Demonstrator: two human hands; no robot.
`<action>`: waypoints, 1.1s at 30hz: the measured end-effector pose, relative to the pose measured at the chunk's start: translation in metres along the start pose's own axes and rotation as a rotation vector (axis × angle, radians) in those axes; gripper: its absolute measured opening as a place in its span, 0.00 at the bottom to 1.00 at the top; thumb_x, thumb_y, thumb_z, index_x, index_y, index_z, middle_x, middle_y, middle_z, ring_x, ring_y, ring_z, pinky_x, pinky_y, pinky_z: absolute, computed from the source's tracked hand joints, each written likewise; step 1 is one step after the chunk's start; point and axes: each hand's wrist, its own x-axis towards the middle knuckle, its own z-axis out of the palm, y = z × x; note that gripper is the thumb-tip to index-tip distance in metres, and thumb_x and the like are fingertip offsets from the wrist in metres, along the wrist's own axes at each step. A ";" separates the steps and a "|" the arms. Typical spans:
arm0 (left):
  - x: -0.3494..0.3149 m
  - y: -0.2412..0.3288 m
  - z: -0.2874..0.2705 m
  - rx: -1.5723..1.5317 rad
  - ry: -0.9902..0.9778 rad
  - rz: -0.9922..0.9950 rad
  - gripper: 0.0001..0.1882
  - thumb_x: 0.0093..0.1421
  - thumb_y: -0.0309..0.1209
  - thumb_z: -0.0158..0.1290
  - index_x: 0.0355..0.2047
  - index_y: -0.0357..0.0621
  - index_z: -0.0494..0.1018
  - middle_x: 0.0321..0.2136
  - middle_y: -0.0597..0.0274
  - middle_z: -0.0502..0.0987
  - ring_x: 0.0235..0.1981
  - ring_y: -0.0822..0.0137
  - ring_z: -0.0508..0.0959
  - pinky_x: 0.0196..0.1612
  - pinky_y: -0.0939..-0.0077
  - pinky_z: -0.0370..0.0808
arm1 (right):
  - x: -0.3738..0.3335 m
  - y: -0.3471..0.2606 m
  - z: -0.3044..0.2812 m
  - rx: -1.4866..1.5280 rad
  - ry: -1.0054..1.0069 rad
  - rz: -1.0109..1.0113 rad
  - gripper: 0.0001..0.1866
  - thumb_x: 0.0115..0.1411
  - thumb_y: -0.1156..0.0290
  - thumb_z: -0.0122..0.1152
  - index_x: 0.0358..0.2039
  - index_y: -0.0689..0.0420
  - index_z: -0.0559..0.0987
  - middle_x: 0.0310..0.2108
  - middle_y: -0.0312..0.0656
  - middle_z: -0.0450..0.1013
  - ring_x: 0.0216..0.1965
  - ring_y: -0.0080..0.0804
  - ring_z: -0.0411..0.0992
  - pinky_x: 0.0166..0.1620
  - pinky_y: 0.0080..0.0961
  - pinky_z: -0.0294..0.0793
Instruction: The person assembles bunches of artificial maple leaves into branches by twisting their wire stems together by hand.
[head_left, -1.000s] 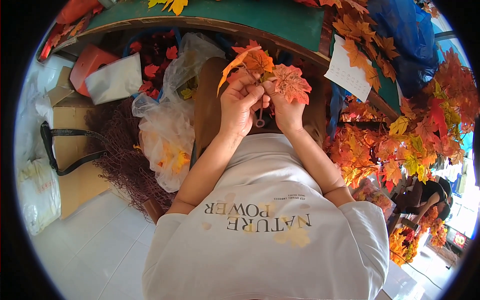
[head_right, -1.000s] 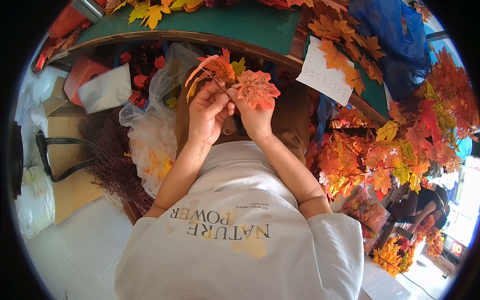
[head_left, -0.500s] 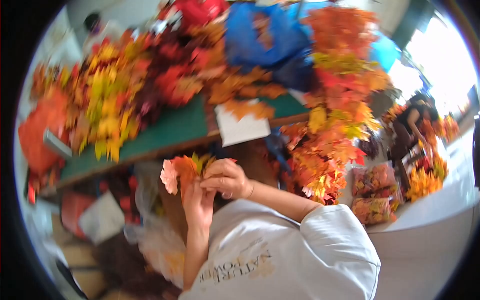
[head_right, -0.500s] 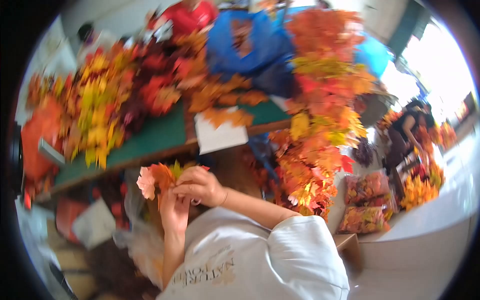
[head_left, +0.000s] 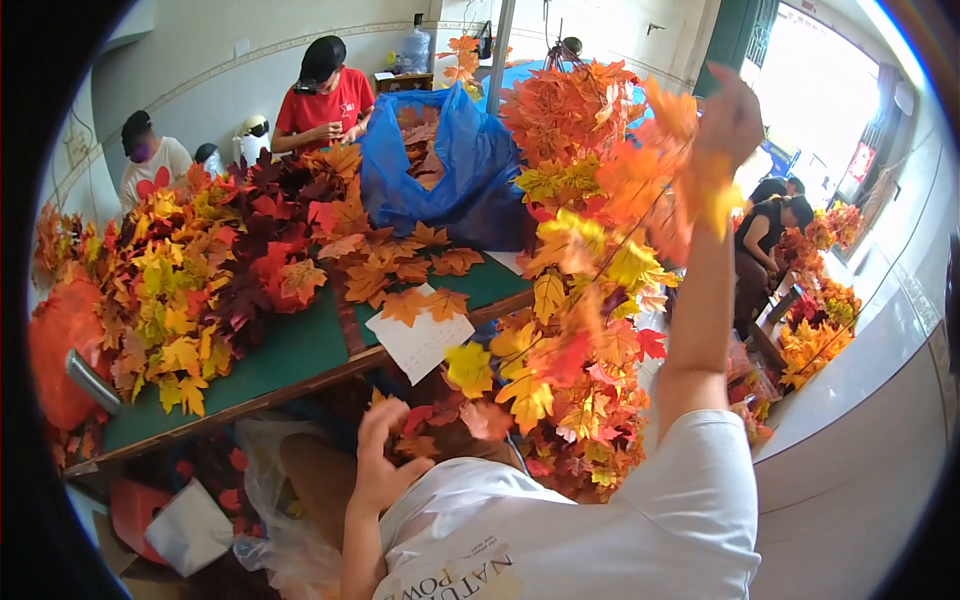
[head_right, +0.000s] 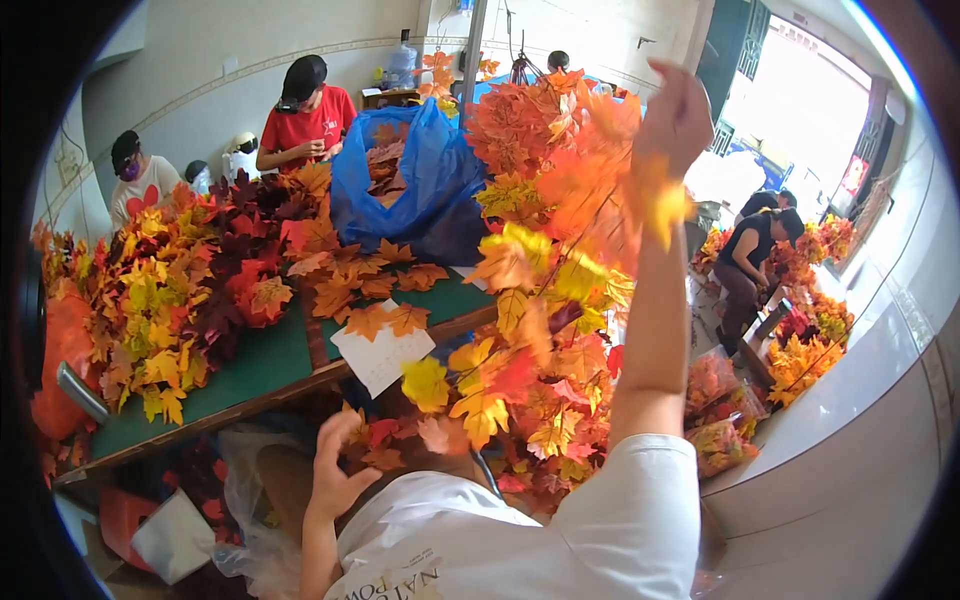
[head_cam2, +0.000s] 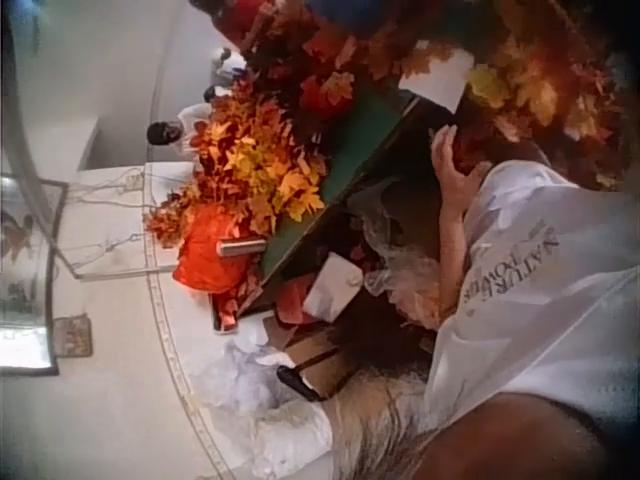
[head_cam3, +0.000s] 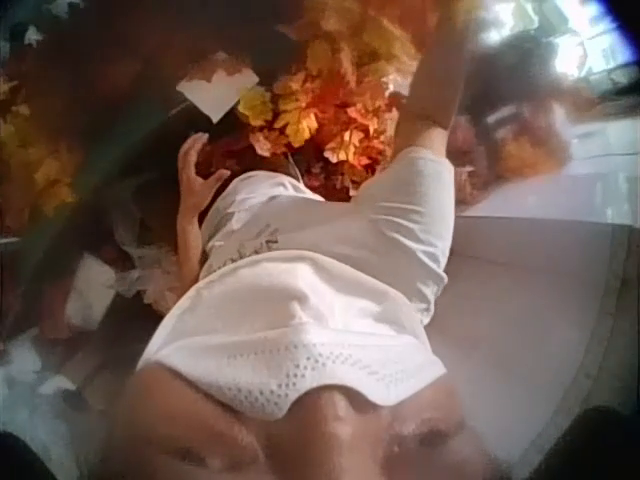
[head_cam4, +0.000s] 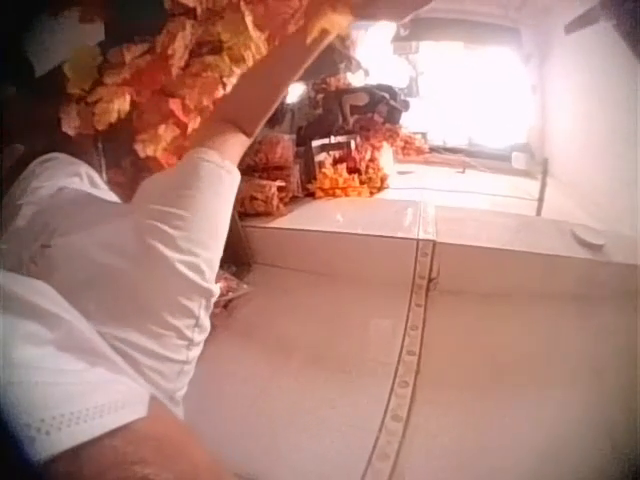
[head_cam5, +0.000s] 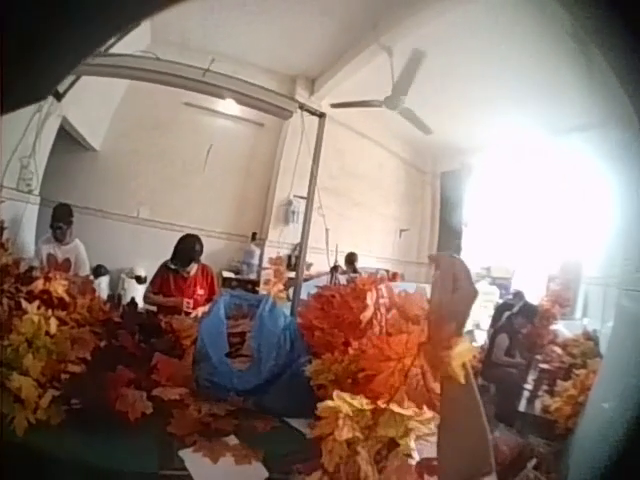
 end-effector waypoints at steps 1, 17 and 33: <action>0.016 -0.008 0.002 0.487 0.189 0.103 0.38 0.42 0.37 0.67 0.50 0.33 0.63 0.50 0.45 0.65 0.53 0.51 0.66 0.54 0.66 0.64 | 0.017 0.015 0.012 -0.189 -0.130 -0.086 0.11 0.60 0.69 0.46 0.37 0.58 0.77 0.21 0.37 0.69 0.19 0.26 0.66 0.26 0.23 0.66; 0.078 -0.113 0.055 0.300 -0.019 -0.170 0.26 0.49 0.26 0.58 0.49 0.38 0.66 0.44 0.47 0.69 0.45 0.52 0.70 0.49 0.69 0.68 | 0.063 0.185 0.200 -0.980 -0.822 0.149 0.14 0.55 0.65 0.50 0.40 0.51 0.78 0.41 0.47 0.75 0.44 0.45 0.73 0.43 0.37 0.73; 0.071 -0.111 0.039 0.175 0.002 -0.309 0.13 0.52 0.27 0.56 0.39 0.38 0.73 0.33 0.50 0.76 0.35 0.54 0.76 0.40 0.70 0.72 | 0.033 0.270 0.199 -0.793 -1.043 0.270 0.18 0.53 0.65 0.48 0.44 0.52 0.75 0.45 0.49 0.72 0.46 0.46 0.72 0.45 0.37 0.71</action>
